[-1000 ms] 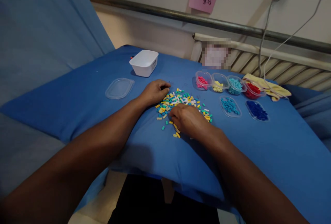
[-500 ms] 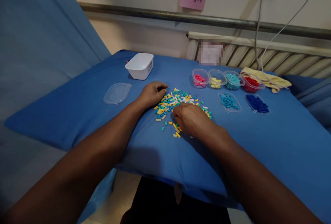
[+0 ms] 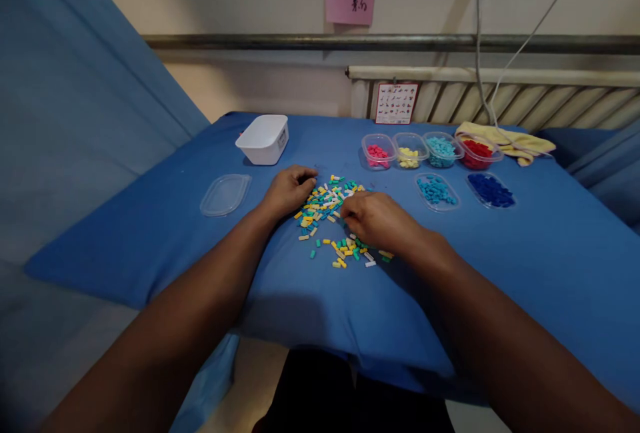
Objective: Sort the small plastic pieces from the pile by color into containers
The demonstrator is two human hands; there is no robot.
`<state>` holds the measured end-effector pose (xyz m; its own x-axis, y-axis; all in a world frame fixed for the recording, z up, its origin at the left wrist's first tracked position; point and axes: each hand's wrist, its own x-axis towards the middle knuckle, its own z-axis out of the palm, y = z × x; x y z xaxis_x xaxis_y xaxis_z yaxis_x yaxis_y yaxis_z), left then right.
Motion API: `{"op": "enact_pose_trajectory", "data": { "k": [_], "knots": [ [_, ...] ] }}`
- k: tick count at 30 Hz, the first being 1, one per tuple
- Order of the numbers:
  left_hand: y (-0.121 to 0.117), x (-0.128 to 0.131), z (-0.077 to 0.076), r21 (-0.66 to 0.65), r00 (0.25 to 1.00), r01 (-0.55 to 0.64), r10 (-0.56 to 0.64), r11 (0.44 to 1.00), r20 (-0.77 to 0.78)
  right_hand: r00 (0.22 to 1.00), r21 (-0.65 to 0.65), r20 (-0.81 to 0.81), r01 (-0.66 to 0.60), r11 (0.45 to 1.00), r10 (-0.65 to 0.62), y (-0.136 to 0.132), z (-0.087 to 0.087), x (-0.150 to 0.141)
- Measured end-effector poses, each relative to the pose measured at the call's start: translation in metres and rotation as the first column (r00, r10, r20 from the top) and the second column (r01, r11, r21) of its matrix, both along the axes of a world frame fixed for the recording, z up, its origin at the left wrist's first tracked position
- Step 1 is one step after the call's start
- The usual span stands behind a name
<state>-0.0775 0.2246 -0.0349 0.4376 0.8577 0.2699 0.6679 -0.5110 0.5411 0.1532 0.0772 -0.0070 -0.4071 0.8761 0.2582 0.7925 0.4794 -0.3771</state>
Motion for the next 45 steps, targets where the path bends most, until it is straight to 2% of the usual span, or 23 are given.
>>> {"op": "enact_pose_trajectory", "data": {
  "k": [2,6,10,12,15,16,19,21,22,23,25,29,32,35,41,45],
  "knots": [
    [0.002,0.000,-0.001,0.004,1.000,0.003,-0.003,1.000,-0.002,0.994,-0.024,0.091,-0.056,0.998,0.058,0.000,-0.001,-0.008],
    [0.005,-0.001,-0.002,0.008,1.000,0.004,-0.004,1.000,0.000,0.969,-0.046,0.246,-0.027,0.999,0.037,0.001,0.002,-0.024],
    [0.007,-0.003,0.000,0.007,1.000,-0.007,0.007,1.000,-0.001,0.981,-0.060,0.193,0.020,0.998,-0.008,0.001,0.013,-0.022],
    [0.008,-0.004,0.000,0.001,1.000,-0.019,0.019,1.000,-0.002,0.991,-0.026,0.109,0.086,0.996,-0.082,0.000,0.020,-0.003],
    [0.012,-0.005,-0.002,-0.004,1.000,-0.023,0.023,1.000,-0.005,0.968,0.053,0.005,0.251,0.966,-0.252,-0.002,0.026,0.051],
    [0.013,-0.006,-0.003,-0.003,1.000,-0.020,0.020,1.000,-0.003,0.943,0.070,-0.012,0.332,0.941,-0.332,-0.003,0.025,0.072],
    [0.016,-0.007,-0.005,0.009,1.000,-0.012,0.012,1.000,0.001,0.819,0.132,-0.064,0.573,0.809,-0.570,-0.008,0.013,0.130],
    [0.017,-0.008,-0.006,0.012,1.000,-0.010,0.010,1.000,0.000,0.742,0.139,-0.109,0.670,0.729,-0.662,-0.009,0.000,0.154],
    [0.017,-0.009,-0.006,0.013,1.000,-0.010,0.010,1.000,0.003,0.727,0.137,-0.114,0.686,0.714,-0.677,-0.009,-0.007,0.160],
    [0.017,-0.009,-0.006,0.013,1.000,-0.007,0.007,1.000,0.007,0.724,0.138,-0.110,0.689,0.711,-0.681,-0.007,-0.013,0.163],
    [0.017,-0.011,-0.006,0.008,1.000,-0.003,0.003,1.000,0.018,0.752,0.152,-0.074,0.658,0.738,-0.655,-0.002,-0.022,0.163],
    [0.018,-0.013,-0.004,0.007,1.000,-0.004,0.004,1.000,0.018,0.803,0.174,0.021,0.584,0.793,-0.596,0.013,-0.030,0.158],
    [0.018,-0.015,-0.005,0.004,1.000,-0.010,0.010,1.000,0.029,0.792,0.195,-0.002,0.599,0.777,-0.610,0.016,-0.031,0.159],
    [0.019,-0.015,-0.006,0.004,0.999,-0.015,0.015,1.000,0.044,0.793,0.229,-0.051,0.601,0.766,-0.607,0.012,-0.033,0.160],
    [0.021,-0.016,-0.010,-0.016,0.997,-0.010,0.011,1.000,0.077,0.853,0.193,0.104,0.487,0.852,-0.511,0.000,-0.036,0.159],
    [0.015,-0.016,-0.008,-0.010,0.997,0.002,-0.001,1.000,0.073,0.841,0.263,0.093,0.495,0.828,-0.532,-0.007,-0.033,0.155]
  ]
}}
